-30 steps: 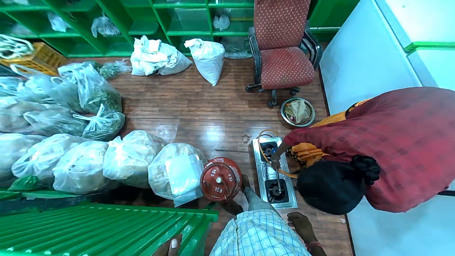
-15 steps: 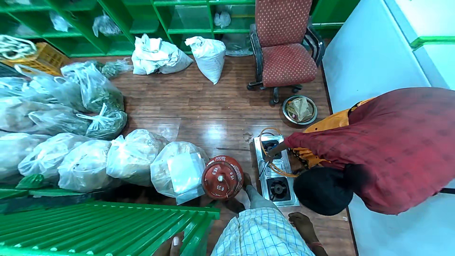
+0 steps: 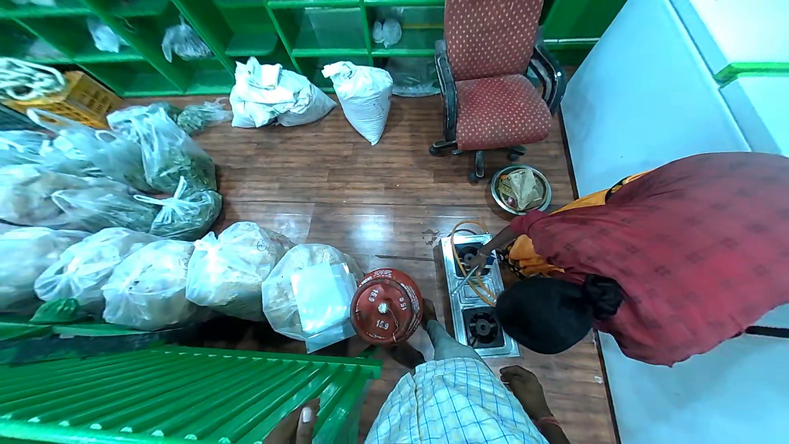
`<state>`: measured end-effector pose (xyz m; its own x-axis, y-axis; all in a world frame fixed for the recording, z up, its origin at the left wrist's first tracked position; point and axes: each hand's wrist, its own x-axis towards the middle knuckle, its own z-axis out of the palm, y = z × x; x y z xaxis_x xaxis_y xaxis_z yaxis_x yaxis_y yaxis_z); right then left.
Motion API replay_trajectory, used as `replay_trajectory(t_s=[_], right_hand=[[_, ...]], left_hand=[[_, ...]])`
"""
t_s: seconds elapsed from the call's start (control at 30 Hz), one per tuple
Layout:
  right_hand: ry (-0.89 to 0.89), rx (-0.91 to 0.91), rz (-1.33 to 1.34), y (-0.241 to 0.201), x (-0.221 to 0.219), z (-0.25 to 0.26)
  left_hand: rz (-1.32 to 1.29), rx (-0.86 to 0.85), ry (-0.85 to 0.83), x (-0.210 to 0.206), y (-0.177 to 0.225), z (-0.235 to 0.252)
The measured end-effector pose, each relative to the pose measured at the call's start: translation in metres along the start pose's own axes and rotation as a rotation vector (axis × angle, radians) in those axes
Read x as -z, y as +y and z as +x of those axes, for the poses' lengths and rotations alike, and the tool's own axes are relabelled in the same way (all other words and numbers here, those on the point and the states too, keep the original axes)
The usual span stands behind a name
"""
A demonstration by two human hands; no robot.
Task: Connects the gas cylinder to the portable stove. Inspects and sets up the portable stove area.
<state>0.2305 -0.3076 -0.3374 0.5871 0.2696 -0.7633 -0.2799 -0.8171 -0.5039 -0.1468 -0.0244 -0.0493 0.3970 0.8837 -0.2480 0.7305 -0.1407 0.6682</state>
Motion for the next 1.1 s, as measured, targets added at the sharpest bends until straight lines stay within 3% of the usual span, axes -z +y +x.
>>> replay_trajectory(t_s=[1.1], right_hand=[[-0.030, 0.015, -0.075, -0.016, -0.001, 0.003]], left_hand=[[-0.043, 0.012, 0.024, -0.001, 0.000, -0.001]])
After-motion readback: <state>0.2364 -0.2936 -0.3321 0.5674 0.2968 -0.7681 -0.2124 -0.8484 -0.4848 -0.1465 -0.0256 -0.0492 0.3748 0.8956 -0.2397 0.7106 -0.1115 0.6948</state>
